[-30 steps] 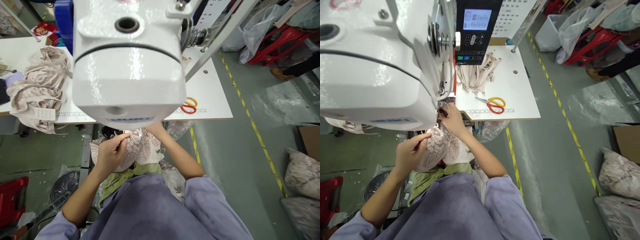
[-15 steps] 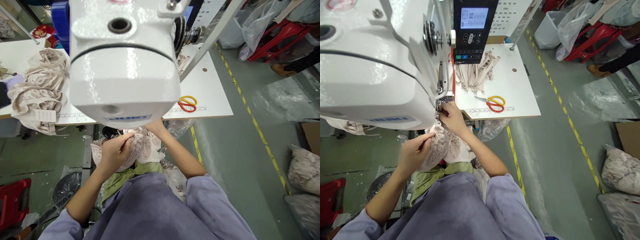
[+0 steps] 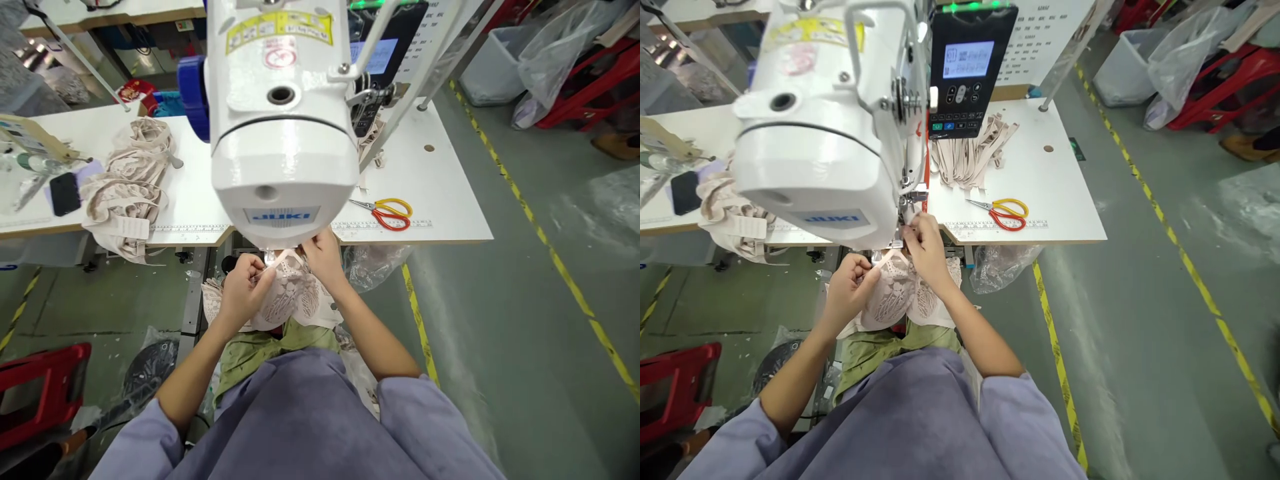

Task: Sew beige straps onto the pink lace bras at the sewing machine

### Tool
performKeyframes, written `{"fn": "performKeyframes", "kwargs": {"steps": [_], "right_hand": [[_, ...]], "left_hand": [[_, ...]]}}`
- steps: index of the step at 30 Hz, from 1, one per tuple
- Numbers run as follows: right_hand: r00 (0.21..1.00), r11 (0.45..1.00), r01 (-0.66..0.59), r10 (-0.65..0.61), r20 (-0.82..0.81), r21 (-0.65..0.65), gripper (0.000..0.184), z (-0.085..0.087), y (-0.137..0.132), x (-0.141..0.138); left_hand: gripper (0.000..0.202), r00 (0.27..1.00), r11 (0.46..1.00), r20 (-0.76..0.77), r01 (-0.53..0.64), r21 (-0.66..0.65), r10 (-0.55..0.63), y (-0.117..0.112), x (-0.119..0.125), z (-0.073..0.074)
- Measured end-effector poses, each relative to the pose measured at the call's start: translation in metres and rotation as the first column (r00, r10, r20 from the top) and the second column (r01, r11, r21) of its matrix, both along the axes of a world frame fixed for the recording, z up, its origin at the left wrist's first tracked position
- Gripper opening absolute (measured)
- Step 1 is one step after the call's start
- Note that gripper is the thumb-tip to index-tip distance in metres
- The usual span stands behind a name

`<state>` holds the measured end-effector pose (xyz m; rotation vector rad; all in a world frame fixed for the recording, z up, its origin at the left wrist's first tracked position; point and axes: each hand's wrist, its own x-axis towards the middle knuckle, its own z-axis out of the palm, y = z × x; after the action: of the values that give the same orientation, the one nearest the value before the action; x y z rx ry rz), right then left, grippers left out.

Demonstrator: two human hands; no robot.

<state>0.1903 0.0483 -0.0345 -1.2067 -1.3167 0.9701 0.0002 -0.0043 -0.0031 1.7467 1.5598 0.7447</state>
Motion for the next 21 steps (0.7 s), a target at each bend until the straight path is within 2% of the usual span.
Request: {"fn": "performKeyframes", "kwargs": {"steps": [2, 4, 6, 8, 15, 21], "right_hand": [[0.986, 0.991, -0.022, -0.001, -0.166, -0.136, 0.021, -0.002, -0.023, 0.002], [0.955, 0.964, -0.101, 0.024, -0.296, -0.247, 0.025, -0.004, -0.047, 0.005], [0.93, 0.938, -0.169, 0.051, -0.364, -0.302, 0.027, -0.004, -0.067, 0.007], [0.922, 0.922, -0.2, 0.063, -0.381, -0.332, 0.028, -0.004, -0.082, 0.008], [0.923, 0.907, -0.228, 0.087, -0.375, -0.353, 0.03, -0.001, -0.098, 0.01], [0.899, 0.901, -0.273, 0.114, -0.422, -0.338, 0.026, -0.001, -0.1, 0.013]], "left_hand": [[0.024, 0.998, 0.996, 0.002, 0.06, -0.059, -0.06, -0.005, 0.0, 0.004], [0.027, 0.988, 0.981, 0.032, 0.155, -0.12, -0.153, -0.013, 0.001, 0.009], [0.029, 0.961, 0.946, 0.117, 0.269, -0.179, -0.251, -0.022, 0.005, 0.012], [0.031, 0.931, 0.914, 0.216, 0.341, -0.221, -0.295, -0.03, 0.009, 0.013], [0.034, 0.884, 0.884, 0.415, 0.355, -0.303, -0.213, -0.048, 0.016, 0.008], [0.031, 0.888, 0.883, 0.423, 0.337, -0.328, -0.181, -0.052, 0.016, 0.012]]}}
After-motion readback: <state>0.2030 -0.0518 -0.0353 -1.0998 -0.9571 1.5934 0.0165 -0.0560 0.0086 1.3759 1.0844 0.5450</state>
